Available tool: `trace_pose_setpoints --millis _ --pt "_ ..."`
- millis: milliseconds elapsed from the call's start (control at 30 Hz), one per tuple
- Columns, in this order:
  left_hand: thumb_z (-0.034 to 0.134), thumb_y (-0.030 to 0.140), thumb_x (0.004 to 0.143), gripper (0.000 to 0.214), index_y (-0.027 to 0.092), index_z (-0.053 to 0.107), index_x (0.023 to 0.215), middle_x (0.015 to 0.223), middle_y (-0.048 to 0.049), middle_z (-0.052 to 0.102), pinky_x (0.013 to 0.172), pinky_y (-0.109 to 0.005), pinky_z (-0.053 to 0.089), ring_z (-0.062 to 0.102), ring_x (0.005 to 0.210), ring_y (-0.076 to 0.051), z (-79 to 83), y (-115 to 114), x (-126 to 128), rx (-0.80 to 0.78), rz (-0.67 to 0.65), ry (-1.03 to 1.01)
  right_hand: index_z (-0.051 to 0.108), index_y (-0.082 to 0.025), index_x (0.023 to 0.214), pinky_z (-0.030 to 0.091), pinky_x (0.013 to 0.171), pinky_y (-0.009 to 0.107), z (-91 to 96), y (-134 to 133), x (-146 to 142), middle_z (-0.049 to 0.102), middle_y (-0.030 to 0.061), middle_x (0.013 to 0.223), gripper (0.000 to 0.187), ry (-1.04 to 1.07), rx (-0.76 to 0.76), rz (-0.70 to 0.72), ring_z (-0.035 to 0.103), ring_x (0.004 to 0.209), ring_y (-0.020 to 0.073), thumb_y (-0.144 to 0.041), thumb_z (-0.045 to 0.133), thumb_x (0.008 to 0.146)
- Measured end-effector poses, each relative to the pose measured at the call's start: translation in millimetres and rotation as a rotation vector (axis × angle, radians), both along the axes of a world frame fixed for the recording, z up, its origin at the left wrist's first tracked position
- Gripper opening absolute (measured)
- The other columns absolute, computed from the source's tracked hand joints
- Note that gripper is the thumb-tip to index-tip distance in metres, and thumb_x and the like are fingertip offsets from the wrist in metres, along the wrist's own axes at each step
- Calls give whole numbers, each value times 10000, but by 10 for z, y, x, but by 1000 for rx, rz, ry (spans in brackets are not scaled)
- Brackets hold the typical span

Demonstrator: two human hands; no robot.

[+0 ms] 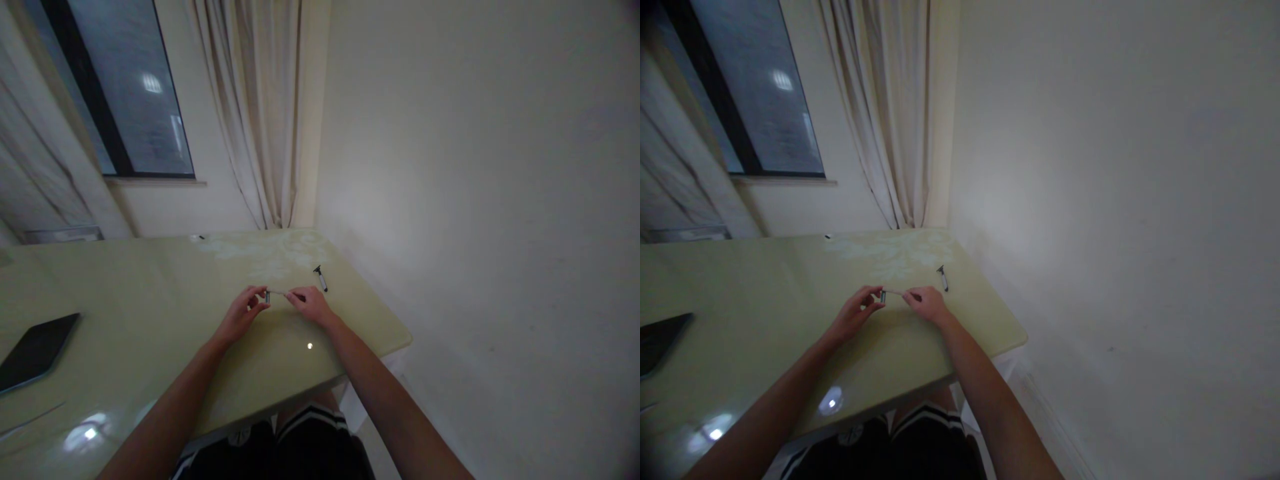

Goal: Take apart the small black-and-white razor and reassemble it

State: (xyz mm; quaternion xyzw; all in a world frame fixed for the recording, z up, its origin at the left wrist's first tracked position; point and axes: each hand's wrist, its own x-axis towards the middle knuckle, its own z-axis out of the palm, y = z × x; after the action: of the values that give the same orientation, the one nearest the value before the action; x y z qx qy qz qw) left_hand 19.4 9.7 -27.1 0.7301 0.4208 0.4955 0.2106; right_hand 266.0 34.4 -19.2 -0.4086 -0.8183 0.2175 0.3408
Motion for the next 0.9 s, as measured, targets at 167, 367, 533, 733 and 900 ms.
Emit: trace_pose_setpoints --millis 167,367,533,733,900 --pt "690 360 854 333 248 702 1167 920 -8 643 647 -267 491 556 672 -130 16 -6 -4 -2 20 14 799 -180 862 259 563 252 -12 8 2 536 -20 589 409 -14 -52 94 442 569 125 -495 565 977" --pt "687 360 862 330 247 706 1171 902 1 599 622 -255 461 506 638 -119 -2 -3 1 20 8 12 805 -182 869 255 564 252 -8 18 11 539 -21 584 408 -25 -59 101 434 568 123 -499 572 975" --pt "689 379 858 317 237 709 1141 859 8 591 579 -240 432 495 614 -116 -23 6 3 5 2 10 787 -179 824 249 577 263 25 -13 0 558 -11 621 422 -34 30 -11 445 587 123 -472 539 1000" --pt "692 395 860 329 245 705 1152 875 13 609 579 -236 434 492 605 -107 -22 3 1 -3 14 0 788 -185 814 235 572 270 12 -5 -4 529 -19 577 421 -39 -20 33 428 578 127 -492 558 988" --pt "688 409 861 348 247 704 1168 884 11 618 587 -248 441 509 611 -113 -30 5 5 -19 17 1 799 -190 846 245 577 271 3 4 -3 556 -16 600 379 -45 -21 52 445 580 127 -468 580 981"
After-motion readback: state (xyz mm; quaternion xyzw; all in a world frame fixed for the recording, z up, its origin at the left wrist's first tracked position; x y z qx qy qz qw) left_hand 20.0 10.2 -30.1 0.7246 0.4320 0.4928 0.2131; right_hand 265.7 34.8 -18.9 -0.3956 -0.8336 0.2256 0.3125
